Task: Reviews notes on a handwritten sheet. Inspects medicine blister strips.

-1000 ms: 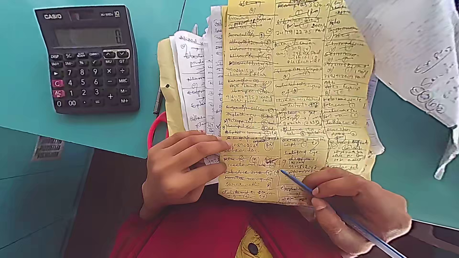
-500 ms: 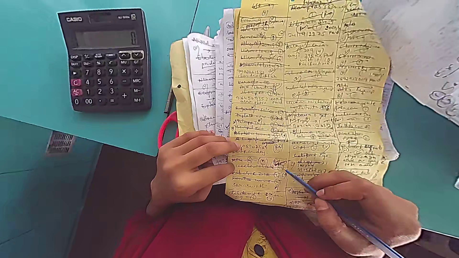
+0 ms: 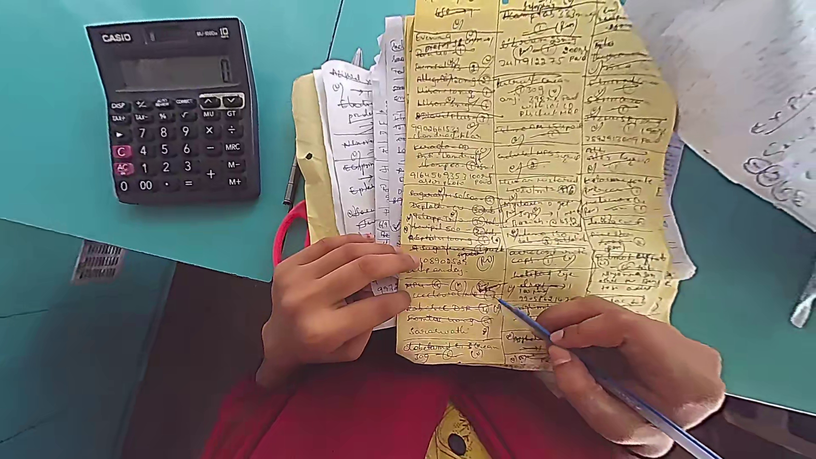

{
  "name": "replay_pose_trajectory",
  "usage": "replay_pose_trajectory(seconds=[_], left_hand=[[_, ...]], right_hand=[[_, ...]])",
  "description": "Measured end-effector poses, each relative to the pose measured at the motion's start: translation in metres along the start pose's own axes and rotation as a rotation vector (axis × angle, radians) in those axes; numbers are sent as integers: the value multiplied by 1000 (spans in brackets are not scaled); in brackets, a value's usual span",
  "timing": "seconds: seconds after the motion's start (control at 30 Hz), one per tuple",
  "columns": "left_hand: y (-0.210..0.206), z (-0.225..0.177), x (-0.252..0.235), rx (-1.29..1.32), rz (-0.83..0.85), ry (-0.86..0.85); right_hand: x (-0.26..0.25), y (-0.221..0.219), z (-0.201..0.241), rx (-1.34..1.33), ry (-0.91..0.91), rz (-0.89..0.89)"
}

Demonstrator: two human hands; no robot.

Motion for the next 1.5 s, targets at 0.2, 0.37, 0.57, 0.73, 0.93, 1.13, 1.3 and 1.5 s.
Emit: replay_pose_trajectory(seconds=[0.2, 0.37, 0.57, 0.73, 0.93, 1.13, 1.3, 1.5], left_hand=[[3, -1, 1, 6, -84, 11], [16, 0, 7, -117, -282, 106], [27, 14, 24, -251, -333, 246], [35, 23, 38, -316, -236, 269], [41, 18, 43, -386, -287, 222], [48, 15, 49, -446, -408, 202], [51, 17, 56, -532, -404, 195], [52, 19, 65, -588, -411, 239]], right_hand=[[-1, 0, -1, -20, -4, 3], [-1, -1, -2, -20, -3, 7], [-1, 0, -2, -19, -14, 22], [-1, 1, -3, -17, -23, 38], [-1, 0, -2, -31, -28, 27], [-2, 0, -2, -49, -13, 13], [-1, -1, -3, -56, 9, 1], [-1, 0, -2, -17, 6, 10]])
Point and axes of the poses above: each hand's wrist, its own x-axis away from the middle knuckle, its own y-axis out of the back of the hand, z = x × y, the point moved 5 cm from there along -x, towards the middle knuckle, and after that the axes turned 7 degrees about y, right-handed, at the moved point
